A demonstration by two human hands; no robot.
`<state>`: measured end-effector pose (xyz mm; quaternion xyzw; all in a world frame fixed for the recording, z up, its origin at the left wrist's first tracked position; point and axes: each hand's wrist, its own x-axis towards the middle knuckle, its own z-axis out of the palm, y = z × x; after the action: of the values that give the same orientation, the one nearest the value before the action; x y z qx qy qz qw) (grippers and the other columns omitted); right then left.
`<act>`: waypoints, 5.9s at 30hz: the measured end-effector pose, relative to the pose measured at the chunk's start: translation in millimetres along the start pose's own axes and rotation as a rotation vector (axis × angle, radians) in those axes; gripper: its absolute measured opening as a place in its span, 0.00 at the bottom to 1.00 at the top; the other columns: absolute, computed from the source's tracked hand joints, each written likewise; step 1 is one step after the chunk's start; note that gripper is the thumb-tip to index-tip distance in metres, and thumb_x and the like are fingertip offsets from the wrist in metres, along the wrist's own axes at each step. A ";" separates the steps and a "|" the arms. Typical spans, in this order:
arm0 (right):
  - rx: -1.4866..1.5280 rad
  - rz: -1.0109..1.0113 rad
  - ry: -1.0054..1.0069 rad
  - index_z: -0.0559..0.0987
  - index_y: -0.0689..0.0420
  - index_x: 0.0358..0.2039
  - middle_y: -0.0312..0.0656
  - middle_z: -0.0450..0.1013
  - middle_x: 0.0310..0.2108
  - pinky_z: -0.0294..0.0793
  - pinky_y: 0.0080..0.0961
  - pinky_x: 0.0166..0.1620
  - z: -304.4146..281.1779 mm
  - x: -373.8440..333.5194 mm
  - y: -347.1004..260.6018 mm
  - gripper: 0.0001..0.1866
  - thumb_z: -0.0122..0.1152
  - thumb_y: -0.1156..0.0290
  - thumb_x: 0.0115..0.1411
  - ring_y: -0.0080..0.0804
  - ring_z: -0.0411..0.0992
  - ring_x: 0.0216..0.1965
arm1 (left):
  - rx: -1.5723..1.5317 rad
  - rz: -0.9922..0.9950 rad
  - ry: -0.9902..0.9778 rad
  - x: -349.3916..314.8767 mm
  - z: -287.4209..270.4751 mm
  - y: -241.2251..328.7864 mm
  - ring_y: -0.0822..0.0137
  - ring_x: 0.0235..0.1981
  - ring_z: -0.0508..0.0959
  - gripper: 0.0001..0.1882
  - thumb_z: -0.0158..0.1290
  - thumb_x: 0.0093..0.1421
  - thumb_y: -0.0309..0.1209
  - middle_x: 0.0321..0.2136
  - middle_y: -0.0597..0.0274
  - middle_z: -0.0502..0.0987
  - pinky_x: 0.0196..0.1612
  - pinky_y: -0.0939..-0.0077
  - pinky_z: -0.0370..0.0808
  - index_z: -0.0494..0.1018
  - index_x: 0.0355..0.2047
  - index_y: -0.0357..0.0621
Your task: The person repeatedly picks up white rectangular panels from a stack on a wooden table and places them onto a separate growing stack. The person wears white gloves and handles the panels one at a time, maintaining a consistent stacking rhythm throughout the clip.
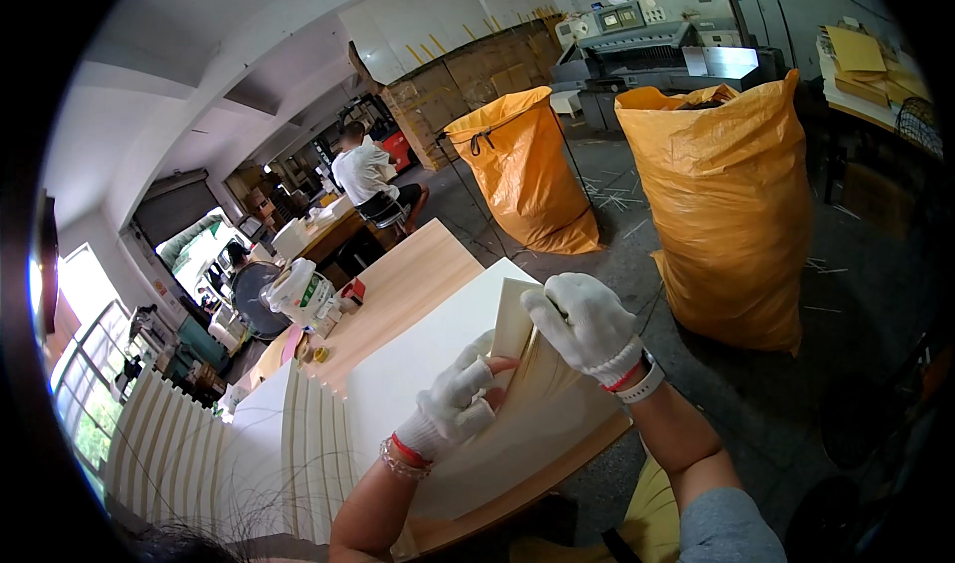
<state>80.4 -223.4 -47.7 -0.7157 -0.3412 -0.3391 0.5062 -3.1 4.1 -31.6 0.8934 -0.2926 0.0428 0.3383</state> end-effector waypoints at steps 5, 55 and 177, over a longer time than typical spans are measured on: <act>0.005 0.004 0.018 0.71 0.62 0.23 0.49 0.66 0.22 0.66 0.40 0.31 1.0 -1.7 2.0 0.17 0.57 0.66 0.67 0.49 0.67 0.25 | 0.067 0.059 0.187 1.0 12.2 -0.6 0.44 0.62 0.71 0.23 0.61 0.51 0.19 0.66 0.38 0.60 0.57 0.63 0.73 0.74 0.49 0.41; 0.013 0.073 0.033 0.75 0.63 0.27 0.48 0.70 0.23 0.69 0.38 0.33 -0.9 -7.3 3.7 0.16 0.57 0.64 0.68 0.47 0.71 0.26 | 0.124 0.122 0.226 4.3 13.0 3.6 0.39 0.62 0.71 0.21 0.64 0.49 0.20 0.63 0.33 0.63 0.56 0.60 0.75 0.75 0.46 0.40; 0.164 0.074 0.160 0.76 0.63 0.28 0.43 0.71 0.23 0.70 0.30 0.30 0.4 -19.0 8.9 0.11 0.63 0.70 0.65 0.32 0.71 0.24 | 0.090 0.049 0.081 5.8 8.5 3.9 0.45 0.61 0.71 0.21 0.59 0.45 0.15 0.61 0.34 0.64 0.53 0.64 0.75 0.78 0.42 0.40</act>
<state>77.6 -228.0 -68.0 -0.6546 -0.3000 -0.3471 0.6008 -1.5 -6.5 -34.3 0.8978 -0.2982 0.1003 0.3082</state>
